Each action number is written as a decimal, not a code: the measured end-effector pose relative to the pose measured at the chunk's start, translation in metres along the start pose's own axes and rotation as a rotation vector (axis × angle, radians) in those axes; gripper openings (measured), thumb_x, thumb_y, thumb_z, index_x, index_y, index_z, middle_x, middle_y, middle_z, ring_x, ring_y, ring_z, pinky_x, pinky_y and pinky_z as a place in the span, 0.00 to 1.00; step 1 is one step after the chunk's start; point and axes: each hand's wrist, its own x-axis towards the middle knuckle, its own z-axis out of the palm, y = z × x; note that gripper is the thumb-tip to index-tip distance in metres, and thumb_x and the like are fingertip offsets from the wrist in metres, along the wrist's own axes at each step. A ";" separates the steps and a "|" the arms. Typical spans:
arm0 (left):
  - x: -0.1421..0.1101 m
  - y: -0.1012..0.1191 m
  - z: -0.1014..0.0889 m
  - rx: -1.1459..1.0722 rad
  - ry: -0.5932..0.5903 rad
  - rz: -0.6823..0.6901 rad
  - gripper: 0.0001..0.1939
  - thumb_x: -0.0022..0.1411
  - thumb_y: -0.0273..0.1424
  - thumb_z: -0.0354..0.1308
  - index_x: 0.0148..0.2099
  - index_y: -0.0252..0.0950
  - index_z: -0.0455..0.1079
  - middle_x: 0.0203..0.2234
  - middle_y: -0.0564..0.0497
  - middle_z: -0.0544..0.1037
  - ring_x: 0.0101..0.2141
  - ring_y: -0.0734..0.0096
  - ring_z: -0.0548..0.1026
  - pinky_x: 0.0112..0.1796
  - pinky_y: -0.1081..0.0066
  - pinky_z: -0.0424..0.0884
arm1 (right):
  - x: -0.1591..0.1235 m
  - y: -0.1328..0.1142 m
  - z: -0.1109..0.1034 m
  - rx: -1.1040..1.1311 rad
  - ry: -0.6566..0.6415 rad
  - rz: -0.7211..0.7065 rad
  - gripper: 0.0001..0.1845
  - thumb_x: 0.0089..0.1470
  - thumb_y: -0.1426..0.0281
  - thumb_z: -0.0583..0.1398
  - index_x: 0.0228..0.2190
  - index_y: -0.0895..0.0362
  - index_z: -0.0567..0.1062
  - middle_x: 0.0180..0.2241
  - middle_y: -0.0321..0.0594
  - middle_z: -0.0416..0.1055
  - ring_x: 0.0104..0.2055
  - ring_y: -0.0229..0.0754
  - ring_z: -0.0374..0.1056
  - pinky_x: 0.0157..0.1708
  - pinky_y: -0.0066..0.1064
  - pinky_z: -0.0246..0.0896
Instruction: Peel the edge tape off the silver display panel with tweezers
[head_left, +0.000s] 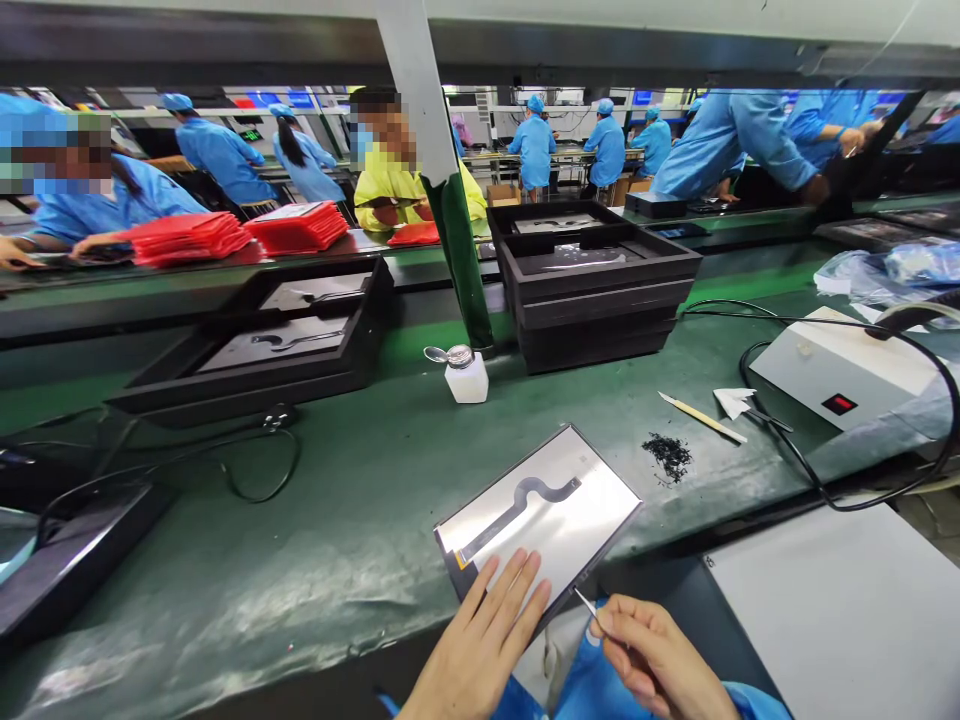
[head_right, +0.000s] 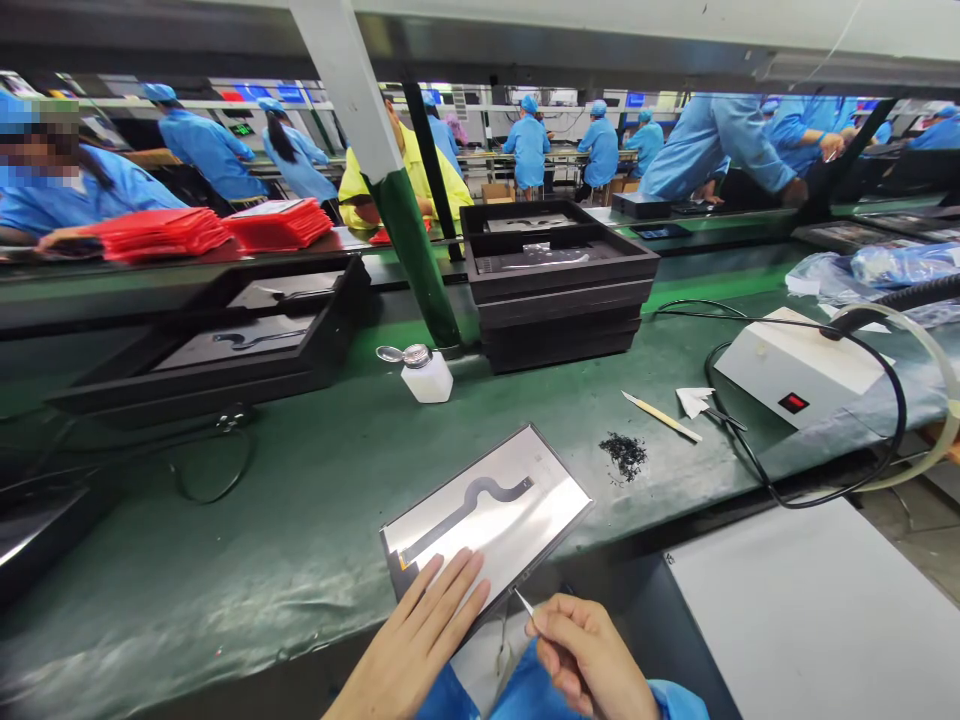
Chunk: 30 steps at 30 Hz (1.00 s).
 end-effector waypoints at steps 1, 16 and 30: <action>0.000 0.000 0.000 0.000 -0.005 -0.001 0.25 0.70 0.18 0.37 0.63 0.31 0.63 0.63 0.43 0.64 0.63 0.56 0.60 0.63 0.53 0.52 | 0.000 0.000 0.000 0.034 -0.008 0.027 0.19 0.42 0.56 0.68 0.23 0.60 0.74 0.12 0.25 0.61 0.09 0.21 0.39 0.07 0.17 0.31; 0.000 0.002 0.000 0.011 -0.034 -0.001 0.26 0.69 0.18 0.37 0.66 0.30 0.58 0.67 0.40 0.55 0.64 0.54 0.59 0.62 0.52 0.52 | 0.004 0.001 -0.001 0.385 -0.156 0.266 0.21 0.33 0.61 0.75 0.21 0.62 0.74 0.10 0.22 0.58 0.09 0.20 0.39 0.05 0.15 0.31; -0.002 0.003 0.004 -0.008 -0.034 -0.006 0.25 0.70 0.19 0.35 0.66 0.30 0.59 0.67 0.40 0.56 0.64 0.53 0.59 0.62 0.51 0.51 | 0.003 0.005 -0.002 0.385 -0.171 0.238 0.22 0.35 0.60 0.75 0.23 0.61 0.73 0.11 0.21 0.58 0.08 0.19 0.40 0.06 0.16 0.25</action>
